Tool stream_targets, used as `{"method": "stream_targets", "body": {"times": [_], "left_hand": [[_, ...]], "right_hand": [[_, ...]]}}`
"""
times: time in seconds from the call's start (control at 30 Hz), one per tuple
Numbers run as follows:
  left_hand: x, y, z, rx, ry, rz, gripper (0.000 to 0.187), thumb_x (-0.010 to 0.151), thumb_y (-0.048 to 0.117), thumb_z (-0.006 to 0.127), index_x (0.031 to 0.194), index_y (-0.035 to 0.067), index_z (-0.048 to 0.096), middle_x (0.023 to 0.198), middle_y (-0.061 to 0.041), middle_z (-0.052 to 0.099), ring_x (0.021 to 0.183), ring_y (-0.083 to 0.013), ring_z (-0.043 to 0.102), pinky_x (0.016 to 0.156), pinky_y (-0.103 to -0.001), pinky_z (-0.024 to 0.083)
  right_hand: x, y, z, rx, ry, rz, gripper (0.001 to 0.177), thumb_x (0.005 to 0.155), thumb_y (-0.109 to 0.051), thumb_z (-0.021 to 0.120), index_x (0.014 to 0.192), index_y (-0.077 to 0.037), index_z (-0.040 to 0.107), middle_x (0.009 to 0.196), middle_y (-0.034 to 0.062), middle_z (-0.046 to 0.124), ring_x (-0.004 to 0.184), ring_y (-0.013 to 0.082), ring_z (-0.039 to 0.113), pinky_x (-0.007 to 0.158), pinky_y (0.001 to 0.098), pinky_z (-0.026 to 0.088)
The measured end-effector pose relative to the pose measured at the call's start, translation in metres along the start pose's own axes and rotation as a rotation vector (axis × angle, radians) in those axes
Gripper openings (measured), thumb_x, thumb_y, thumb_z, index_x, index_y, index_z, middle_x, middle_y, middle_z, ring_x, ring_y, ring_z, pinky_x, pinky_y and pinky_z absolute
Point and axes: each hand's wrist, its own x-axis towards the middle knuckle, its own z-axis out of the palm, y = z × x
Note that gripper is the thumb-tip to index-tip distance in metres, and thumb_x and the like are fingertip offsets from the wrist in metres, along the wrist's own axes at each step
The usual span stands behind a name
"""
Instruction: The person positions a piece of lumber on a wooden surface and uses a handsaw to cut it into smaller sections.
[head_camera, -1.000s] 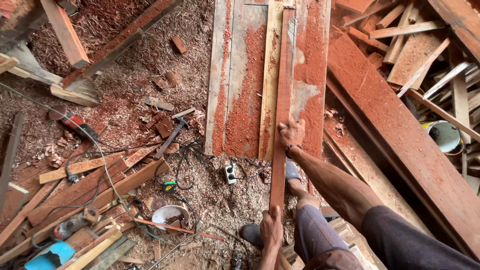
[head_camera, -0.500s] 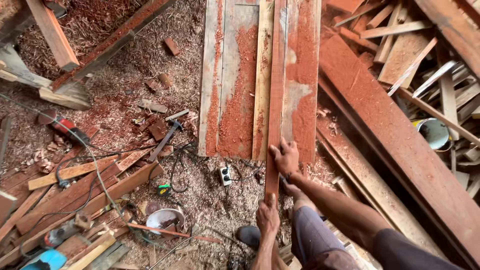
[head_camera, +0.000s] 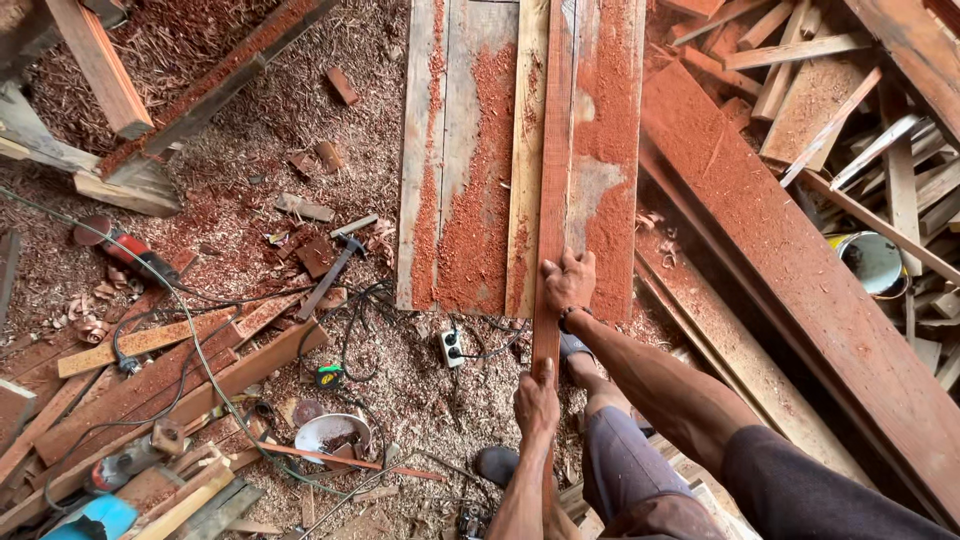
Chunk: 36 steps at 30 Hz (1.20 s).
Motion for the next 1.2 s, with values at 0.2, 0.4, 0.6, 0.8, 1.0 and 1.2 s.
{"method": "stream_targets", "body": {"times": [0.2,0.4,0.6,0.8,1.0,1.2], "left_hand": [[0.003,0.017,-0.003,0.062,-0.007,0.012,0.082,0.098,0.083,0.035,0.116,0.006,0.060,0.087,-0.018,0.067,0.083,-0.0343,0.072,0.076,-0.046,0.052],[0.011,0.041,-0.004,0.015,0.033,0.022,0.081,0.100,0.080,0.037,0.113,0.004,0.062,0.089,-0.021,0.068,0.088,-0.0367,0.073,0.078,-0.045,0.054],[0.010,0.070,-0.011,0.066,0.044,-0.049,0.080,0.095,0.080,0.044,0.114,0.005,0.065,0.107,-0.028,0.072,0.111,-0.0437,0.070,0.097,-0.053,0.052],[0.024,0.073,-0.003,-0.004,0.076,-0.044,0.056,0.094,0.061,0.055,0.101,0.008,0.071,0.090,-0.019,0.075,0.096,-0.0373,0.075,0.085,-0.046,0.057],[0.016,0.091,-0.027,0.016,0.058,-0.052,0.060,0.079,0.063,0.066,0.103,0.009,0.074,0.095,-0.020,0.076,0.101,-0.0387,0.074,0.084,-0.049,0.058],[-0.045,-0.025,-0.032,-0.011,-0.124,-0.052,0.081,0.092,0.077,0.035,0.132,0.009,0.051,0.065,0.010,0.041,0.047,-0.0055,0.037,0.039,-0.023,0.030]], "right_hand": [[0.028,0.017,0.019,-0.025,0.156,-0.131,0.050,0.084,-0.035,0.082,0.127,-0.014,0.069,0.108,0.0144,0.051,0.102,0.0405,0.061,0.093,0.0485,0.055],[0.045,0.002,0.013,-0.007,0.160,-0.115,0.045,0.083,-0.032,0.083,0.123,-0.013,0.072,0.106,0.0165,0.053,0.101,0.0429,0.063,0.094,0.0487,0.055],[0.044,-0.002,0.001,-0.012,0.152,-0.108,0.046,0.086,-0.042,0.080,0.125,-0.020,0.072,0.106,0.0114,0.055,0.103,0.0384,0.066,0.095,0.0456,0.056],[-0.043,-0.007,-0.021,-0.055,-0.038,-0.180,0.102,0.075,-0.057,0.087,0.149,-0.001,0.044,0.130,0.0250,0.044,0.116,0.0481,0.061,0.099,0.0550,0.057],[-0.010,0.006,0.004,-0.039,0.020,-0.162,0.079,0.080,-0.049,0.082,0.136,-0.004,0.049,0.123,0.0198,0.045,0.114,0.0451,0.061,0.100,0.0516,0.056],[-0.007,-0.020,-0.008,-0.199,-0.052,-0.060,0.056,0.091,-0.055,0.070,0.113,-0.007,0.049,0.111,0.0106,0.042,0.091,0.0235,0.051,0.083,0.0396,0.059]]}}
